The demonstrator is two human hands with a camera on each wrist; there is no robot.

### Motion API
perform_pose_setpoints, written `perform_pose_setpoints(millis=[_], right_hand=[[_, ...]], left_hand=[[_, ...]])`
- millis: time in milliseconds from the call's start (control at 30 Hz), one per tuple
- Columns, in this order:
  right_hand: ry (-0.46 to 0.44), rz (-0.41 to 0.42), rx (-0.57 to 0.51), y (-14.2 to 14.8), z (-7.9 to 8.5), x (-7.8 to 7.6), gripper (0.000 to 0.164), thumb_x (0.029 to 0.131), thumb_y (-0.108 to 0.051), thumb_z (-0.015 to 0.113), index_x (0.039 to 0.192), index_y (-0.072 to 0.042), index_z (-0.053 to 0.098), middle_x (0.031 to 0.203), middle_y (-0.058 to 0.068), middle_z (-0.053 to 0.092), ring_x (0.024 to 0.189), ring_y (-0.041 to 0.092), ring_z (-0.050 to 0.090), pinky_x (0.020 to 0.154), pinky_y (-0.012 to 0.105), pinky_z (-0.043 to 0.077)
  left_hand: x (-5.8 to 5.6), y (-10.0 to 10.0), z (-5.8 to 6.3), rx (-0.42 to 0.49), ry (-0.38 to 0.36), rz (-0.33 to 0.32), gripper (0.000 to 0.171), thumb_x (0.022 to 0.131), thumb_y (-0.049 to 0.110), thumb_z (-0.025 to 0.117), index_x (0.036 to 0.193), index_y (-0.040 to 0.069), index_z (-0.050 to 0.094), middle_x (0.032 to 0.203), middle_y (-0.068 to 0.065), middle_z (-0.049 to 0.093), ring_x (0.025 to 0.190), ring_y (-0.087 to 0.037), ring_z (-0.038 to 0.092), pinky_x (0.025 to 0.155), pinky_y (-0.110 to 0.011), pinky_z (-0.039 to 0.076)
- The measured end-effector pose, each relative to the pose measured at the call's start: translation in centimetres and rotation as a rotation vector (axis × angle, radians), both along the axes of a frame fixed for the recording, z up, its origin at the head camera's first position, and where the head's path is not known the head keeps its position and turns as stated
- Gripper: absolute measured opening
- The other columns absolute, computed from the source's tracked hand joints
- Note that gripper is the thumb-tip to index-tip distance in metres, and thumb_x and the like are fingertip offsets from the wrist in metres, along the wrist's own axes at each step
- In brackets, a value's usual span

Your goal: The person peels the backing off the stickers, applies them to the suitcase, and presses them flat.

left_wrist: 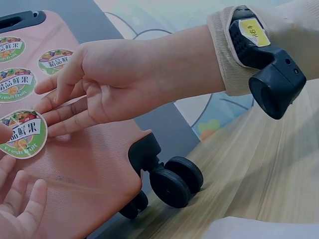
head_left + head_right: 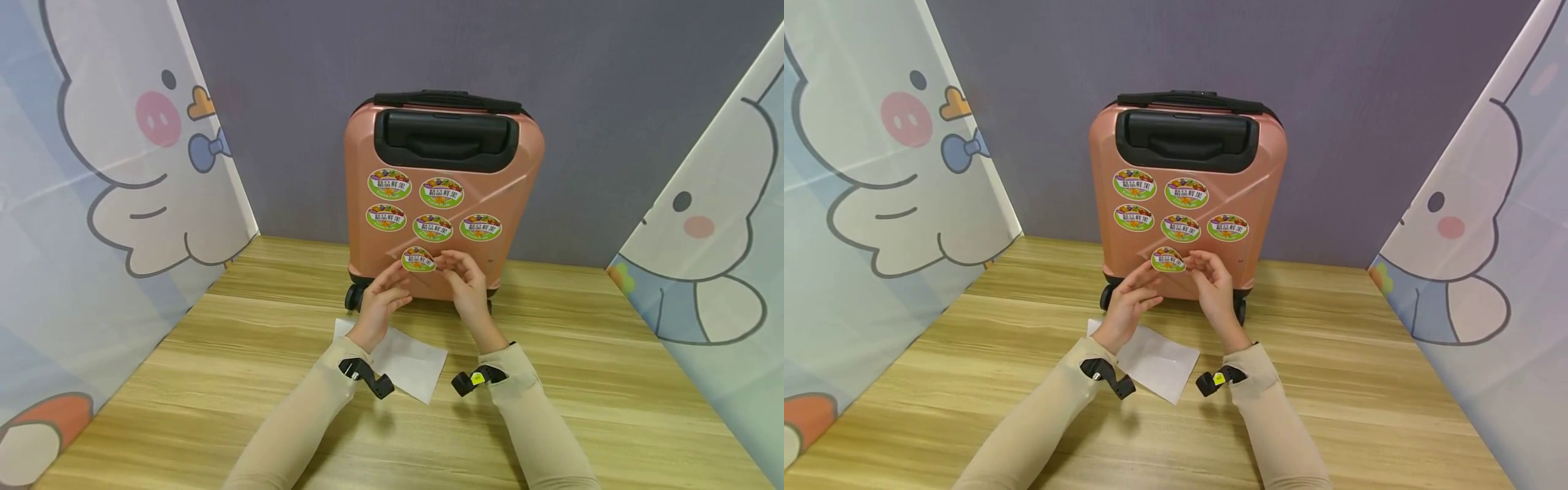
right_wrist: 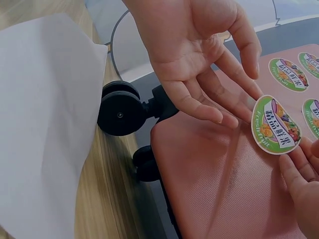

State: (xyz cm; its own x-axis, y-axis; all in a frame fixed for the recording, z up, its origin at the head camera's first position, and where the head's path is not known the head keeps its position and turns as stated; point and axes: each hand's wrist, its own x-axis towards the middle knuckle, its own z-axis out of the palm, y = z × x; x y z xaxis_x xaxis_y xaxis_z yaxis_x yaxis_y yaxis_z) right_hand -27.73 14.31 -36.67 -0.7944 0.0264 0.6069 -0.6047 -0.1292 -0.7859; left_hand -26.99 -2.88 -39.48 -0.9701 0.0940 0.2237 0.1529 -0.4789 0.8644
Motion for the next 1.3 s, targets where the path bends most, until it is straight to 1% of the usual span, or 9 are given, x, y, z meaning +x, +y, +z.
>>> perform_pose_setpoints(millis=[200, 433, 667, 833, 900, 1000, 1167, 1200, 1300], right_hand=[[-0.007, -0.008, 0.003, -0.1, -0.1, -0.1, 0.027, 0.093, 0.016, 0.046, 0.119, 0.019, 0.052, 0.109, 0.024, 0.064, 0.101, 0.015, 0.061, 0.091, 0.028, 0.052], [0.009, 0.01, -0.02, 0.0, -0.4, -0.3, 0.027, 0.093, 0.018, 0.047, 0.119, 0.02, 0.051, 0.111, 0.025, 0.064, 0.102, 0.016, 0.063, 0.093, 0.038, 0.053], [0.035, -0.044, 0.036, 0.2, -0.6, -0.2, 0.028, 0.094, 0.016, 0.048, 0.122, 0.016, 0.051, 0.118, 0.035, 0.061, 0.105, 0.013, 0.065, 0.095, 0.029, 0.051], [0.055, -0.071, 0.089, 0.0, -0.8, 0.2, 0.033, 0.095, 0.016, 0.048, 0.128, 0.013, 0.05, 0.122, 0.034, 0.059, 0.111, 0.009, 0.061, 0.097, 0.026, 0.048], [0.059, -0.097, 0.115, 0.0, -0.9, 0.3, 0.035, 0.095, 0.016, 0.049, 0.129, 0.011, 0.051, 0.123, 0.032, 0.06, 0.104, 0.009, 0.062, 0.087, 0.021, 0.049], [0.057, -0.136, 0.141, 0.0, -1.0, 0.5, 0.036, 0.095, 0.015, 0.05, 0.129, 0.008, 0.054, 0.123, 0.028, 0.063, 0.106, 0.013, 0.062, 0.074, 0.017, 0.044], [0.069, -0.143, 0.165, -0.2, 0.3, 1.7, 0.037, 0.093, 0.02, 0.047, 0.129, 0.013, 0.051, 0.122, 0.031, 0.062, 0.114, 0.037, 0.056, 0.055, 0.016, 0.033], [0.074, -0.143, 0.167, -0.2, 0.4, 1.8, 0.038, 0.092, 0.021, 0.046, 0.129, 0.015, 0.05, 0.122, 0.032, 0.061, 0.113, 0.042, 0.055, 0.053, 0.016, 0.032], [0.105, -0.152, 0.151, 0.0, -0.2, 1.2, 0.04, 0.091, 0.023, 0.046, 0.129, 0.015, 0.049, 0.122, 0.034, 0.059, 0.111, 0.05, 0.051, 0.068, 0.02, 0.042]], left_hand=[[-0.1, 0.1, 0.1, -0.001, -0.007, -0.002, 0.06, 0.089, -0.009, 0.055, 0.148, 0.005, 0.047, 0.136, -0.012, 0.056, 0.121, -0.025, 0.053, 0.082, -0.027, 0.053], [-0.2, 0.1, 0.3, -0.004, -0.017, -0.008, 0.061, 0.091, -0.01, 0.053, 0.149, 0.005, 0.045, 0.139, -0.014, 0.053, 0.123, -0.026, 0.052, 0.082, -0.026, 0.053], [0.0, 0.0, 0.4, -0.011, -0.014, -0.008, 0.063, 0.09, -0.01, 0.054, 0.15, 0.007, 0.045, 0.14, -0.014, 0.053, 0.12, -0.023, 0.054, 0.082, -0.027, 0.053], [0.1, -0.2, 0.6, -0.014, -0.022, -0.012, 0.064, 0.09, -0.01, 0.053, 0.151, 0.007, 0.044, 0.139, -0.013, 0.053, 0.116, -0.021, 0.055, 0.081, -0.027, 0.054], [0.1, -0.2, 0.6, -0.014, -0.027, -0.014, 0.064, 0.09, -0.011, 0.052, 0.151, 0.007, 0.043, 0.138, -0.012, 0.054, 0.115, -0.02, 0.055, 0.081, -0.027, 0.054], [0.1, -0.3, 0.6, -0.016, -0.028, -0.02, 0.064, 0.09, -0.011, 0.052, 0.151, 0.007, 0.043, 0.137, -0.011, 0.054, 0.114, -0.019, 0.055, 0.081, -0.027, 0.054], [0.1, -0.4, 0.6, -0.029, -0.022, -0.021, 0.066, 0.088, -0.012, 0.051, 0.151, 0.007, 0.043, 0.139, -0.014, 0.053, 0.114, -0.019, 0.055, 0.082, -0.027, 0.053], [0.1, -0.4, 0.6, -0.031, -0.022, -0.022, 0.066, 0.088, -0.012, 0.051, 0.151, 0.007, 0.043, 0.139, -0.014, 0.053, 0.114, -0.019, 0.055, 0.082, -0.027, 0.053], [0.1, -0.4, 0.6, -0.031, -0.025, -0.024, 0.067, 0.087, -0.012, 0.051, 0.151, 0.007, 0.042, 0.14, -0.014, 0.052, 0.115, -0.019, 0.054, 0.081, -0.027, 0.053]])
